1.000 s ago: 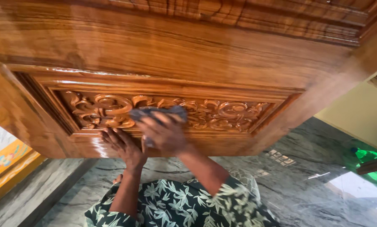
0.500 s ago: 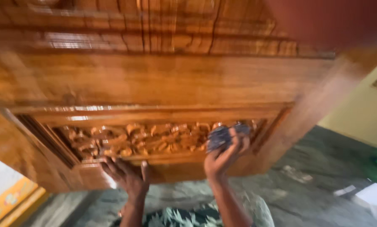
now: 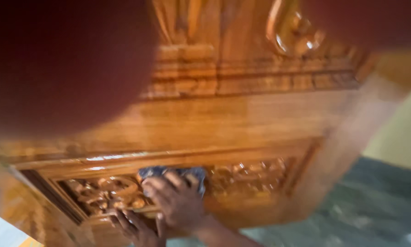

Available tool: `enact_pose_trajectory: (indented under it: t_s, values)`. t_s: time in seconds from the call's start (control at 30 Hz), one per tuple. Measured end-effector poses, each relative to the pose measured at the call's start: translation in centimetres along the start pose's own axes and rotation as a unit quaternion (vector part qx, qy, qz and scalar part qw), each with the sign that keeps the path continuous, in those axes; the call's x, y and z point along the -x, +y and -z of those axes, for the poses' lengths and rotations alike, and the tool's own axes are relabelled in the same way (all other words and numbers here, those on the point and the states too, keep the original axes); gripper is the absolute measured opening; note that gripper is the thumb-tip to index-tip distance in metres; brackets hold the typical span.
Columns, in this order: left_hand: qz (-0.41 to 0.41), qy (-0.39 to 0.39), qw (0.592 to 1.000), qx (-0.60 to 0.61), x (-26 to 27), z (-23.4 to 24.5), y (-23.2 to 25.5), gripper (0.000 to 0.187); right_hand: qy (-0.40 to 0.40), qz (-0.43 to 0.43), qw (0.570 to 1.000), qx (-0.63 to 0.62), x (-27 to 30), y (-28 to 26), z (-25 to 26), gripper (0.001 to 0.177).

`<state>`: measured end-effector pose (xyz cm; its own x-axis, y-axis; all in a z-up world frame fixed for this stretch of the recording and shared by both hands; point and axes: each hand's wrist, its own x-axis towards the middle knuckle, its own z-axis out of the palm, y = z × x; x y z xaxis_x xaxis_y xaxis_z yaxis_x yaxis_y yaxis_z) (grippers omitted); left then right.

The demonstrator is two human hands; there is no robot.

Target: The person wipes a wooden door with a cloth, focusing on the carved panels and flat surfaces. They move the cloth back and forth across the door, cleaning different sections methodically.

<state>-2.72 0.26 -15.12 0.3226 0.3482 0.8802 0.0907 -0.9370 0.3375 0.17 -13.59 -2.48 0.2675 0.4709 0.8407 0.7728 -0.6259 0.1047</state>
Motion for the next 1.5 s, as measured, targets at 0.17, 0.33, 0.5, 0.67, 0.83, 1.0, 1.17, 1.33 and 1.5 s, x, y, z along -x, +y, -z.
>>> enact_pose_trajectory:
  t_s: [0.17,0.33,0.5,0.67,0.83,1.0,1.17,1.33,1.5]
  values:
    - [0.046,-0.072,0.989,0.121,2.3,0.0,-0.8,0.103,0.164,-0.011,0.982,0.09,2.6,8.2,3.0,0.025]
    - [0.055,-0.07,0.989,0.12,2.5,0.5,-0.5,0.098,0.15,-0.11,0.974,0.127,6.9,13.9,11.4,0.043]
    - [-0.016,-0.084,0.992,0.093,2.8,-0.2,0.2,0.088,0.299,-0.28,0.91,0.067,7.1,12.8,9.9,0.042]
    - [-0.031,-0.076,0.99,0.112,3.0,0.0,0.9,0.082,0.25,-0.307,0.918,0.019,5.3,6.8,5.1,0.05]
    - [-0.037,-0.073,0.992,0.099,3.7,-0.5,0.0,0.073,0.186,-0.128,0.974,0.014,1.7,-0.5,-0.5,0.04]
    - [-0.032,-0.11,0.992,0.056,4.8,-1.1,-1.3,0.08,0.0,0.039,0.997,-0.067,-0.3,-5.0,-3.8,0.038]
    - [-0.028,-0.085,0.99,0.105,4.4,-1.0,-1.2,0.074,0.026,0.044,0.999,0.009,1.8,0.7,-1.2,0.038]
    - [-0.028,-0.057,0.992,0.105,2.8,-0.1,0.1,0.075,0.133,-0.078,0.983,0.104,4.4,7.8,5.1,0.035]
    - [-0.026,-0.085,0.99,0.109,2.9,1.0,0.9,0.074,0.162,-0.237,0.945,0.159,7.9,11.6,9.7,0.032]
